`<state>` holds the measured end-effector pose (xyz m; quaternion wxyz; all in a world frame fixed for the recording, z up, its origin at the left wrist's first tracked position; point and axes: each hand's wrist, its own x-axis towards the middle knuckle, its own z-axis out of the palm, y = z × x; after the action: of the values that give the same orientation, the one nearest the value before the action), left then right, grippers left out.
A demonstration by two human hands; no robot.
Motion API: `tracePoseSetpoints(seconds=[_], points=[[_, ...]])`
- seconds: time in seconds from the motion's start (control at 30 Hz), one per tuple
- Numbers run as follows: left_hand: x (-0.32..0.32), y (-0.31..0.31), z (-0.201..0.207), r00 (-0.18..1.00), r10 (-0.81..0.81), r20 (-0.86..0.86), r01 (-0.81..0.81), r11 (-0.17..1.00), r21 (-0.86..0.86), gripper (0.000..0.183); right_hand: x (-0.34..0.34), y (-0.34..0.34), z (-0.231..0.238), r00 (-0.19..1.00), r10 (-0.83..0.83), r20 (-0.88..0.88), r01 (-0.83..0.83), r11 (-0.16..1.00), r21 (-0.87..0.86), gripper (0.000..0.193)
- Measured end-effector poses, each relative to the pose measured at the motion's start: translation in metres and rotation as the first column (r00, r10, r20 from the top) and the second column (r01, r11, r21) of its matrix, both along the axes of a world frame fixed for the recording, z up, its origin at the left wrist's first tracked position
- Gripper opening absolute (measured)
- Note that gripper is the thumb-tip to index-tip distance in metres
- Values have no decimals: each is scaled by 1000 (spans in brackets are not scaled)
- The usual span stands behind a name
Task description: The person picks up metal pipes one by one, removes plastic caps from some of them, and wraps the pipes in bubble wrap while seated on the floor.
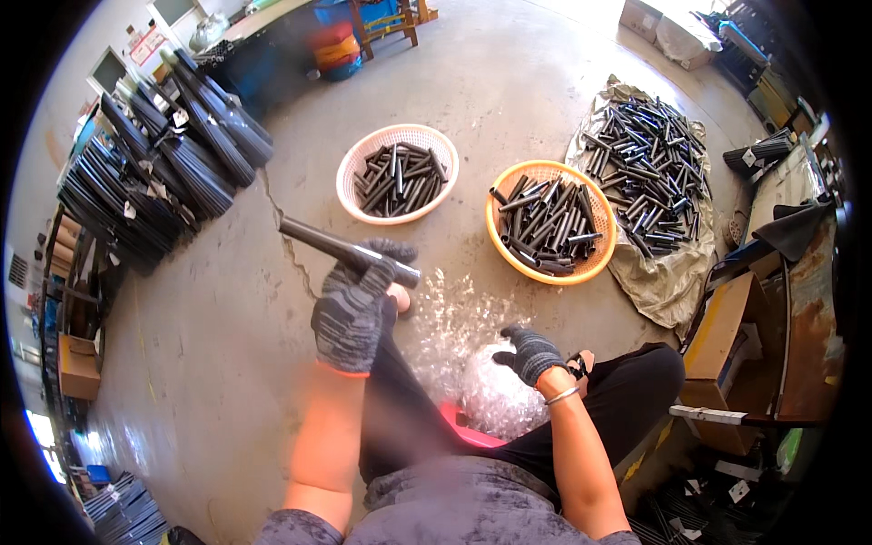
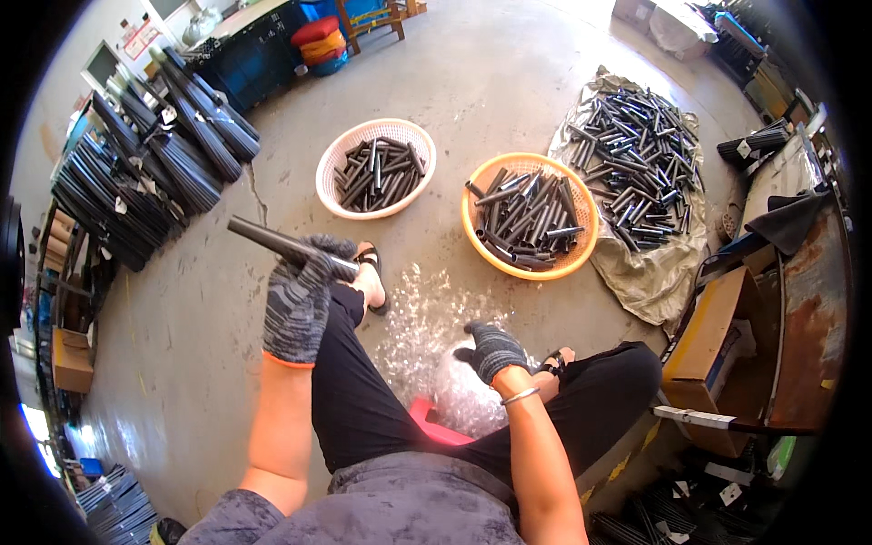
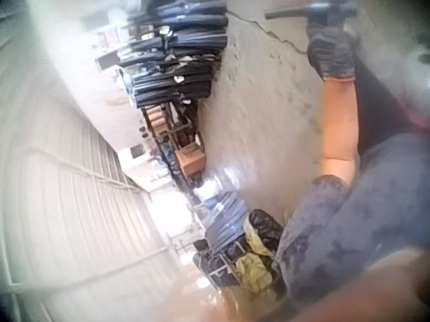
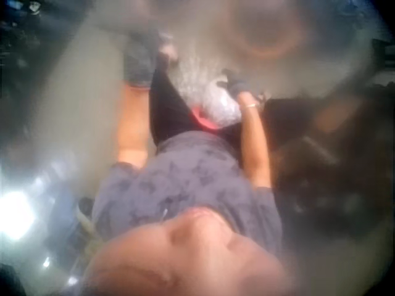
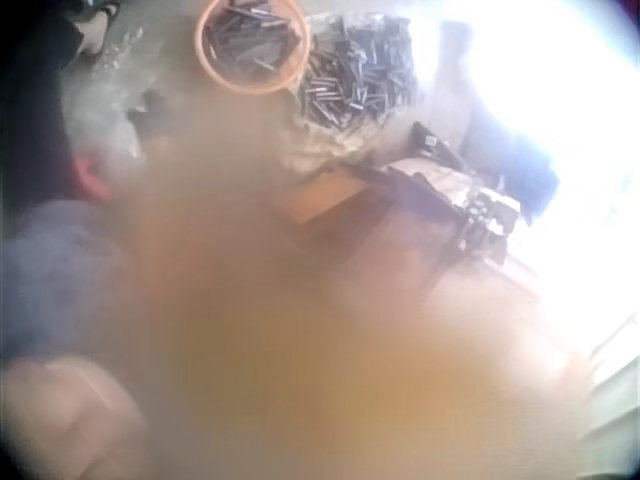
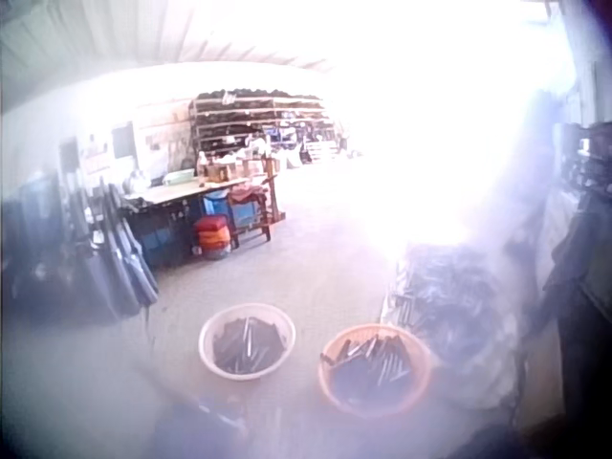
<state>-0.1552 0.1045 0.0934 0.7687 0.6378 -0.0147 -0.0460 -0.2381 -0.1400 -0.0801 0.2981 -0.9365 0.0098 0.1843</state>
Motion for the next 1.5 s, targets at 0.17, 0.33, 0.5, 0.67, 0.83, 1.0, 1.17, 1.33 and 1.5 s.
tracePoseSetpoints(seconds=[0.17, 0.33, 0.5, 0.67, 0.83, 1.0, 1.17, 1.33, 1.5], points=[[-9, -16, -10, 994, -102, 30, 98, 989, 107, 18, 17, 27, 114, 967, -218, -135, 231, 512, 827, 73], [-12, -20, -7, 992, -127, -7, 127, 991, -31, 21, 37, 72, 143, 987, 50, -152, 139, 198, 970, 51], [-14, -16, -1, 1000, 11, -28, -11, 1000, -12, 19, 17, 32, 27, 931, -355, 83, 190, 667, 720, 21], [-13, -19, -17, 995, -101, 25, 99, 993, 63, 19, -3, -2, -18, 988, -25, -150, 8, 994, -110, 32], [-12, -26, -21, 991, -133, -10, 132, 991, -27, 15, 16, 27, 96, 973, -230, 7, 153, 670, 727, 55], [-12, -28, -14, 994, -106, -18, 105, 994, -13, 18, 29, 73, 124, 982, -134, -133, 160, 224, 961, 34], [-13, -18, -11, 1000, -7, -13, 8, 999, 49, 19, 11, 32, -35, 959, -241, 151, 175, 918, 356, 16], [-11, -13, -21, 999, -43, -5, 43, 999, 8, 19, -12, 17, -12, 988, 43, -148, -41, 999, 18, 63], [-8, -22, -20, 993, -115, -40, 113, 992, -48, 20, 32, 51, 123, 968, -229, 98, 85, 675, 733, 55]])
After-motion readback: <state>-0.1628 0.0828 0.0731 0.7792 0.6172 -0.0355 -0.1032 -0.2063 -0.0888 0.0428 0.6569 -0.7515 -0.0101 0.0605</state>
